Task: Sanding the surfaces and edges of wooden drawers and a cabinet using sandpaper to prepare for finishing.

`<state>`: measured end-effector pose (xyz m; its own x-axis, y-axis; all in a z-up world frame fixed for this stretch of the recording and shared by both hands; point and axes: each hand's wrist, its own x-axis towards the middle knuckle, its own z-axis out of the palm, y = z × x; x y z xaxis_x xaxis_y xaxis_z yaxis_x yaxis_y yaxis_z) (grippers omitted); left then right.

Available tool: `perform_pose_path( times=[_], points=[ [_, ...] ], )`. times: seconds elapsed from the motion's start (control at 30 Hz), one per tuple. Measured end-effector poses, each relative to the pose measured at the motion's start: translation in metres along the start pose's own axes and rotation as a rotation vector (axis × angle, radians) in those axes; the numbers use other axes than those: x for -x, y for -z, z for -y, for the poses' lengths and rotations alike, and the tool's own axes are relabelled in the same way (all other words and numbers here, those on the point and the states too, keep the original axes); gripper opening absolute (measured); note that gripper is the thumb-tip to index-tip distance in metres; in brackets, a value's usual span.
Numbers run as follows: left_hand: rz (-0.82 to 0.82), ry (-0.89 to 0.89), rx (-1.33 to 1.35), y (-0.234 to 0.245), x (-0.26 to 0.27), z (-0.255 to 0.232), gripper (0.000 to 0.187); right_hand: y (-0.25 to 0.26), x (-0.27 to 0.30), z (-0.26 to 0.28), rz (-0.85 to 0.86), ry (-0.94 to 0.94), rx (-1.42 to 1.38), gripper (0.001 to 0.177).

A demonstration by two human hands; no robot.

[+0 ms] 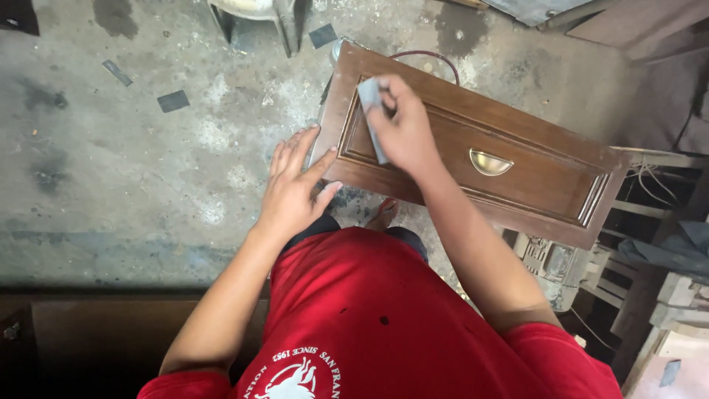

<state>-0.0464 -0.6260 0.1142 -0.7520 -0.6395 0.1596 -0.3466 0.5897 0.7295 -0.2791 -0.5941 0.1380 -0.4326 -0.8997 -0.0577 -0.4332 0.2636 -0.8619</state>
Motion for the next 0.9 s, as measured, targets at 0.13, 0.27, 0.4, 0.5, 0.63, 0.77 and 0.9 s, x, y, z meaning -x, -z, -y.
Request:
perform_pose_path(
  times=[0.13, 0.27, 0.4, 0.5, 0.63, 0.77, 0.9],
  points=[
    [0.011, 0.016, 0.021, -0.001, 0.000, 0.005, 0.051, -0.002, 0.038, 0.034, 0.086, -0.044, 0.030, 0.043],
    [0.008, 0.025, 0.035, -0.001, -0.001, 0.012, 0.054, -0.002, 0.059, 0.038, 0.189, -0.145, 0.054, 0.041],
    [0.004, 0.024, 0.044, -0.003, -0.002, 0.014, 0.052, 0.005, 0.021, 0.012, 0.065, -0.028, 0.056, 0.032],
    [0.005, 0.030, 0.062, -0.004, 0.000, 0.014, 0.053, 0.009, 0.004, -0.007, 0.081, -0.140, -0.179, 0.037],
    [0.006, 0.045, 0.079, -0.003, -0.001, 0.016, 0.052, 0.018, 0.024, 0.031, 0.139, -0.198, -0.159, 0.042],
    [0.006, 0.040, 0.067, 0.000, -0.004, 0.016, 0.053, 0.026, 0.047, 0.058, 0.444, -0.052, 0.177, 0.044],
    [-0.048, 0.013, 0.064, -0.002, -0.003, 0.017, 0.054, 0.024, 0.042, 0.028, 0.508, 0.428, 0.508, 0.053]
  ],
)
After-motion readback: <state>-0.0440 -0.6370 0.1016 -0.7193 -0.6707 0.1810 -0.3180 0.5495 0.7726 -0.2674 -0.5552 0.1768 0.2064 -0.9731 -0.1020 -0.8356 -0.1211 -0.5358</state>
